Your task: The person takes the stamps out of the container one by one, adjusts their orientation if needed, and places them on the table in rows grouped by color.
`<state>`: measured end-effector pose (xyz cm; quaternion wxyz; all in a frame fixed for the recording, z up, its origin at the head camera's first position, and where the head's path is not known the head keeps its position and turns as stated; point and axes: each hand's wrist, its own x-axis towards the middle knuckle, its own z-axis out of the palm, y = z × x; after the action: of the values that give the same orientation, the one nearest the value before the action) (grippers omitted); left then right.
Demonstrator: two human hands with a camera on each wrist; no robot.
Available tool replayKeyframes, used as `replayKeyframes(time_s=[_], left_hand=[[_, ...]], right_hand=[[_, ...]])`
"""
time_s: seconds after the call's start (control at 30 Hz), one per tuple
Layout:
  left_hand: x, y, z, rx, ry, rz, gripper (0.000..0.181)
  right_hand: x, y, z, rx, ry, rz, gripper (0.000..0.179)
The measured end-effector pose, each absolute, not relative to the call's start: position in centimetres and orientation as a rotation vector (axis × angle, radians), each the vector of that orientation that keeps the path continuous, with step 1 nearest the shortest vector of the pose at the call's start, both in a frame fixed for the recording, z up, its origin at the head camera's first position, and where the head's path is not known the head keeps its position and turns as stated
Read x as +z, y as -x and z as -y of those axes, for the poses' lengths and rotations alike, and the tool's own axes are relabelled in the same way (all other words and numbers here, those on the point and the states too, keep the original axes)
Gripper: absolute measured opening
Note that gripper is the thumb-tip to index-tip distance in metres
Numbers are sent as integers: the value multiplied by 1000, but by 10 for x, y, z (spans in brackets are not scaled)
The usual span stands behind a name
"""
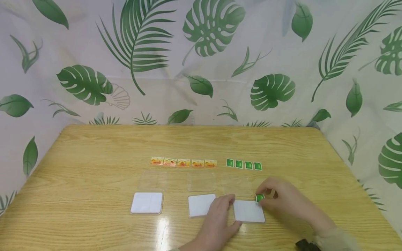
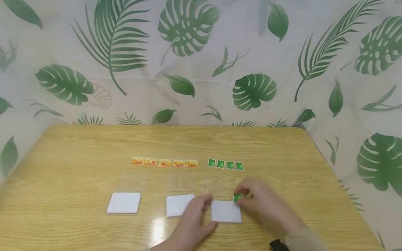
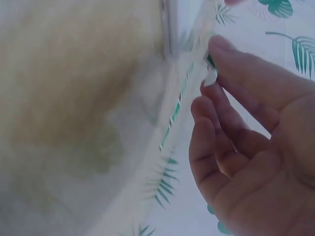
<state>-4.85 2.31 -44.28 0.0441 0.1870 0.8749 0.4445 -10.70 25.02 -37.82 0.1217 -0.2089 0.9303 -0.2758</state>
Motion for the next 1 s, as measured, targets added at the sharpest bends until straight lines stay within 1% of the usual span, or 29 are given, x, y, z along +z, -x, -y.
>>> replayKeyframes(time_s=[0.2,0.3,0.7,1.0], left_hand=[[-442,48,-22,1361,-566,-2655,61],[-442,48,-22,1354,-580,-2662,61],[-440,48,-21,1350,-622,-2689,60],[-441,48,-21,1364,-626,-2672,60]], right_hand=[[-374,130,-259,-797,594,-2838,19],[-375,144,-264,-794,603,-2870,19],[-389,185,-285,-787,497,-2844,19],[-397,201,-292,-745,492,-2837,20]])
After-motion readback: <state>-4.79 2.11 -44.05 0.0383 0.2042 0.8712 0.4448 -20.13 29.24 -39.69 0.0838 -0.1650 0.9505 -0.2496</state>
